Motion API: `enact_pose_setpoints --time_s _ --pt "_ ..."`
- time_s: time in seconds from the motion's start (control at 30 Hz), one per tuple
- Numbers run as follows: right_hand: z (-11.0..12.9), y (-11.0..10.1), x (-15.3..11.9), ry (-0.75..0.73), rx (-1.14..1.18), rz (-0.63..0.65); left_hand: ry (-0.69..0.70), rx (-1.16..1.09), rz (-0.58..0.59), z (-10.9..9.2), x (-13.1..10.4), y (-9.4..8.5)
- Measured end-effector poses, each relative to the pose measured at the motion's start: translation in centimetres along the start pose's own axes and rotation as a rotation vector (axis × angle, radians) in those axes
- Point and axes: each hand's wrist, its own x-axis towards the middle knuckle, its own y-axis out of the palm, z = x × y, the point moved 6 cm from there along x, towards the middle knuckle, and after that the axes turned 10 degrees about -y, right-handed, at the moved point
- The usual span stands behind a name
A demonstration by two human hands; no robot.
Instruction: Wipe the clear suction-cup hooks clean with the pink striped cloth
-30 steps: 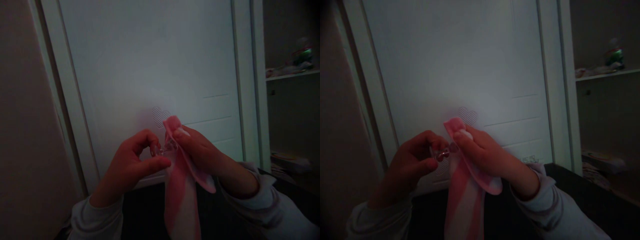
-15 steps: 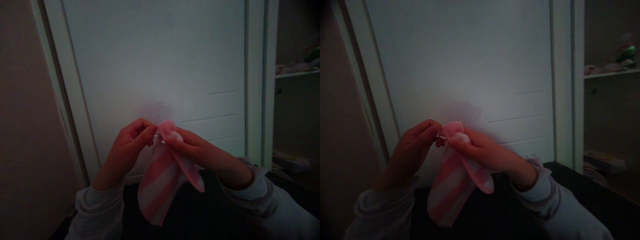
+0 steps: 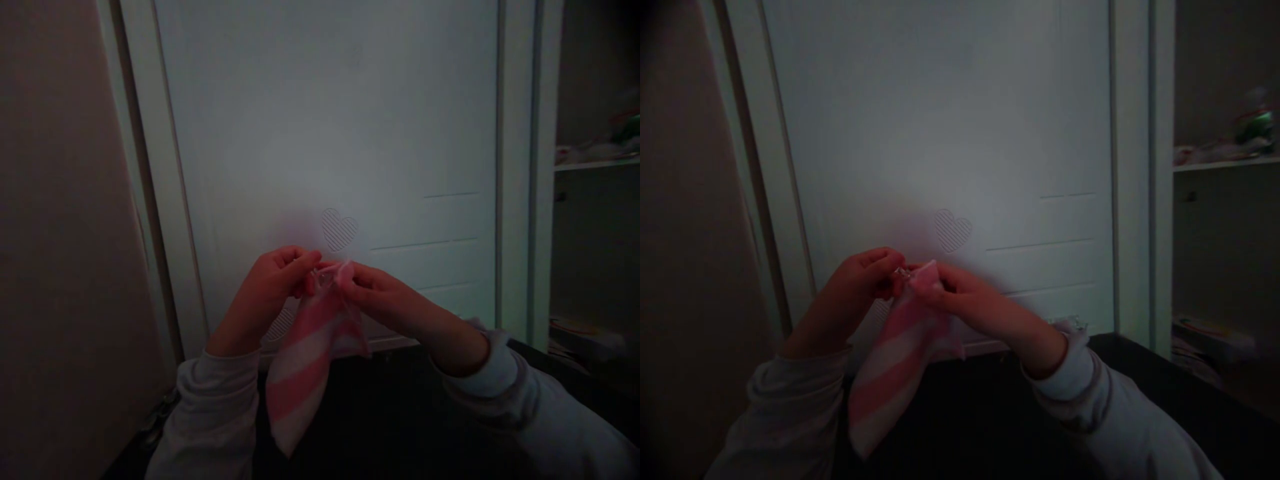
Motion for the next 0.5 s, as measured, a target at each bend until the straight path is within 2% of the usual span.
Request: enact_pose_setpoints --time_s 0.13,0.3,0.43,0.5 --pt "-0.4 0.1 0.4 0.073 0.197 -0.081 -0.022 -0.022 0.020 0.4 0.1 -0.2" --pt "-1.1 -1.7 0.0 0.082 0.083 -0.300 -0.022 0.010 0.016 0.3 0.1 0.0" --pt "-1.4 -2.2 -0.2 0.129 0.010 -0.329 0.023 0.074 -0.009 -0.3 0.0 0.2" --pt "-1.1 -2.2 -0.2 0.134 -0.074 -0.286 0.034 0.114 -0.021 -0.5 -0.1 0.2"
